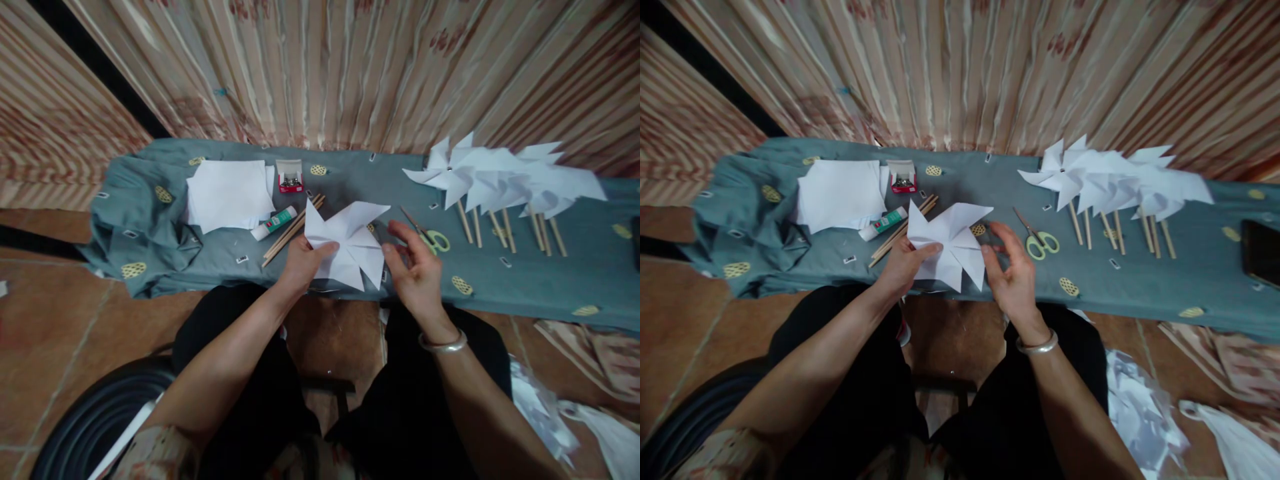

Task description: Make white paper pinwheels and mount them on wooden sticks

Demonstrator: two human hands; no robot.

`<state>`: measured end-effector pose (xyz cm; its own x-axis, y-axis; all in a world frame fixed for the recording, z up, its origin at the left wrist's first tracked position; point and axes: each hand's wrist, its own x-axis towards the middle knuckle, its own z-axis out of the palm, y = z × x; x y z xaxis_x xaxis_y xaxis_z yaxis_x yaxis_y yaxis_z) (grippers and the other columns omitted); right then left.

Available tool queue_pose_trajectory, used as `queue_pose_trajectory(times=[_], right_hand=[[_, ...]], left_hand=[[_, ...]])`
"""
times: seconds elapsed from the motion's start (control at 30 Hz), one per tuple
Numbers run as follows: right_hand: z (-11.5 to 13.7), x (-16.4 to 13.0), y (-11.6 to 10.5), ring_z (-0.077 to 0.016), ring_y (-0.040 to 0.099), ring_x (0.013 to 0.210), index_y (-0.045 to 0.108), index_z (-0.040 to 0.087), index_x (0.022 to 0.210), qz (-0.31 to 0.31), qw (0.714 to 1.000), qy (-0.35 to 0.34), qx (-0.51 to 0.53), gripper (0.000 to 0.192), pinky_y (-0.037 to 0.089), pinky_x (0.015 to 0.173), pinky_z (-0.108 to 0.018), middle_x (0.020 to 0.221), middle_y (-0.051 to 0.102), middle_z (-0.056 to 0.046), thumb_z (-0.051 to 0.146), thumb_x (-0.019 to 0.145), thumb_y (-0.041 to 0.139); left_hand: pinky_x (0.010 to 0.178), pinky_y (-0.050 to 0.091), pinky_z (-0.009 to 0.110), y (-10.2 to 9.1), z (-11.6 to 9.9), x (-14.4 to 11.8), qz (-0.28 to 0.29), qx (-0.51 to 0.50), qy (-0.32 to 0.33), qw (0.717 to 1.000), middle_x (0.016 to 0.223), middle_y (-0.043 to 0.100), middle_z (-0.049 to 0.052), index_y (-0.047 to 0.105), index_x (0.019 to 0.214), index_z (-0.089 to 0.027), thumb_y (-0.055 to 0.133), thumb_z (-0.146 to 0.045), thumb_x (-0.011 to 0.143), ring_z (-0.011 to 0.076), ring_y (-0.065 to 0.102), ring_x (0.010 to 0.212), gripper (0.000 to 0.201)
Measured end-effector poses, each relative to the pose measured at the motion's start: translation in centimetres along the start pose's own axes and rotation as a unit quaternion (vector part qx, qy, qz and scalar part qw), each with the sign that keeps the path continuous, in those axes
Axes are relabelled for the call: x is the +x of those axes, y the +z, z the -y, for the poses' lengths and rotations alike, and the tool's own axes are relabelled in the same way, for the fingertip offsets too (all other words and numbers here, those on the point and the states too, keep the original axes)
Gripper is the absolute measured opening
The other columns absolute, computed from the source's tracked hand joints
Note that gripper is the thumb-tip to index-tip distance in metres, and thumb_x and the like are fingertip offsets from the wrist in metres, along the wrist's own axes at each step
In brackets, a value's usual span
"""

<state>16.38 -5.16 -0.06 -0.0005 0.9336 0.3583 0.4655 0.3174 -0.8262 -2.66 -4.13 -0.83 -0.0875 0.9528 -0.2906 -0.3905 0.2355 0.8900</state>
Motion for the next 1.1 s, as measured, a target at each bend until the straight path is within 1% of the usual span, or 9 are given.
queue_pose_trajectory(times=[0.1, 0.2, 0.27, 0.37, 0.47, 0.57, 0.8, 1.0, 1.1], right_hand=[[1.3, -0.4, -0.8, -0.0321, 0.041, 0.14, 0.056, 0.025, 0.132, 0.009, 0.989, -0.093, -0.112, 0.038, 0.04, 0.111, -0.058, 0.152, 0.043, -0.011, 0.028, 0.094, 0.053], [2.2, -0.8, -0.9, -0.0347, 0.026, 0.148, 0.058, 0.026, 0.129, 0.063, 0.97, -0.16, -0.174, 0.038, 0.033, 0.114, -0.062, 0.163, 0.023, -0.006, 0.017, 0.093, 0.049], [2.5, -1.1, -0.6, -0.0361, 0.02, 0.15, 0.061, 0.028, 0.124, 0.095, 0.958, -0.183, -0.2, 0.037, 0.031, 0.114, -0.064, 0.164, 0.018, -0.002, 0.013, 0.091, 0.05], [2.7, -1.3, -0.2, -0.0373, 0.017, 0.15, 0.066, 0.028, 0.112, 0.121, 0.948, -0.193, -0.221, 0.027, 0.031, 0.113, -0.066, 0.162, 0.024, -0.001, 0.016, 0.09, 0.055], [2.6, -1.3, 0.0, -0.0371, 0.019, 0.15, 0.07, 0.025, 0.096, 0.128, 0.95, -0.194, -0.211, 0.014, 0.032, 0.114, -0.064, 0.161, 0.028, -0.001, 0.023, 0.092, 0.057], [2.5, -1.3, 0.3, -0.037, 0.024, 0.148, 0.071, 0.024, 0.088, 0.109, 0.956, -0.176, -0.206, 0.015, 0.034, 0.113, -0.063, 0.159, 0.032, 0.0, 0.028, 0.093, 0.057], [1.8, -1.1, 1.4, -0.0366, 0.03, 0.146, 0.07, 0.022, 0.086, 0.033, 0.958, -0.157, -0.237, 0.016, 0.037, 0.11, -0.064, 0.153, 0.042, -0.005, 0.029, 0.093, 0.057], [1.9, -0.9, 1.7, -0.0385, 0.028, 0.146, 0.071, 0.023, 0.088, 0.02, 0.946, -0.173, -0.273, 0.015, 0.037, 0.107, -0.066, 0.151, 0.044, -0.007, 0.027, 0.092, 0.057], [2.1, -0.8, 1.9, -0.0392, 0.028, 0.146, 0.071, 0.023, 0.09, 0.018, 0.949, -0.162, -0.271, 0.015, 0.035, 0.107, -0.066, 0.15, 0.045, -0.008, 0.024, 0.091, 0.056]], left_hand=[[0.063, 0.049, 0.028, 0.0, 0.0, 0.1, -0.002, -0.001, 0.004, 1.0, 0.071, 0.073, 0.002, 0.072, 0.075, -0.013, 0.083, -0.024, 0.052, 0.0159, 0.063, 0.061, 0.028], [0.064, 0.05, 0.028, 0.1, -0.2, 0.2, -0.003, -0.003, 0.009, 1.0, 0.071, 0.073, 0.002, 0.072, 0.075, -0.014, 0.082, -0.024, 0.053, 0.0157, 0.062, 0.061, 0.027], [0.066, 0.05, 0.028, 0.1, -0.2, 0.2, 0.0, 0.002, 0.016, 1.0, 0.071, 0.073, 0.002, 0.072, 0.076, -0.014, 0.082, -0.025, 0.054, 0.0157, 0.062, 0.062, 0.026], [0.066, 0.05, 0.028, 0.2, 0.0, 0.3, 0.0, 0.014, 0.028, 1.0, 0.071, 0.073, 0.001, 0.072, 0.076, -0.015, 0.082, -0.026, 0.055, 0.0157, 0.062, 0.063, 0.026], [0.066, 0.049, 0.028, 0.2, 0.2, 0.4, 0.0, 0.018, 0.035, 0.999, 0.073, 0.073, 0.002, 0.072, 0.076, -0.015, 0.082, -0.026, 0.056, 0.0157, 0.063, 0.064, 0.025], [0.067, 0.049, 0.028, 0.2, 0.3, 0.3, 0.004, 0.024, 0.037, 0.999, 0.073, 0.073, 0.002, 0.073, 0.076, -0.014, 0.081, -0.025, 0.056, 0.0157, 0.063, 0.064, 0.024], [0.068, 0.049, 0.027, 0.7, 0.3, -0.2, 0.004, 0.028, 0.035, 0.999, 0.073, 0.073, 0.001, 0.073, 0.076, -0.014, 0.081, -0.025, 0.055, 0.0152, 0.063, 0.065, 0.025], [0.068, 0.049, 0.027, 0.8, 0.3, -0.3, -0.002, 0.053, 0.039, 0.998, 0.074, 0.073, 0.001, 0.074, 0.077, -0.013, 0.081, -0.025, 0.056, 0.016, 0.063, 0.067, 0.025], [0.068, 0.048, 0.027, 0.7, 0.3, -0.3, 0.001, 0.048, 0.037, 0.998, 0.073, 0.073, 0.002, 0.073, 0.077, -0.013, 0.082, -0.025, 0.055, 0.0162, 0.063, 0.066, 0.026]])
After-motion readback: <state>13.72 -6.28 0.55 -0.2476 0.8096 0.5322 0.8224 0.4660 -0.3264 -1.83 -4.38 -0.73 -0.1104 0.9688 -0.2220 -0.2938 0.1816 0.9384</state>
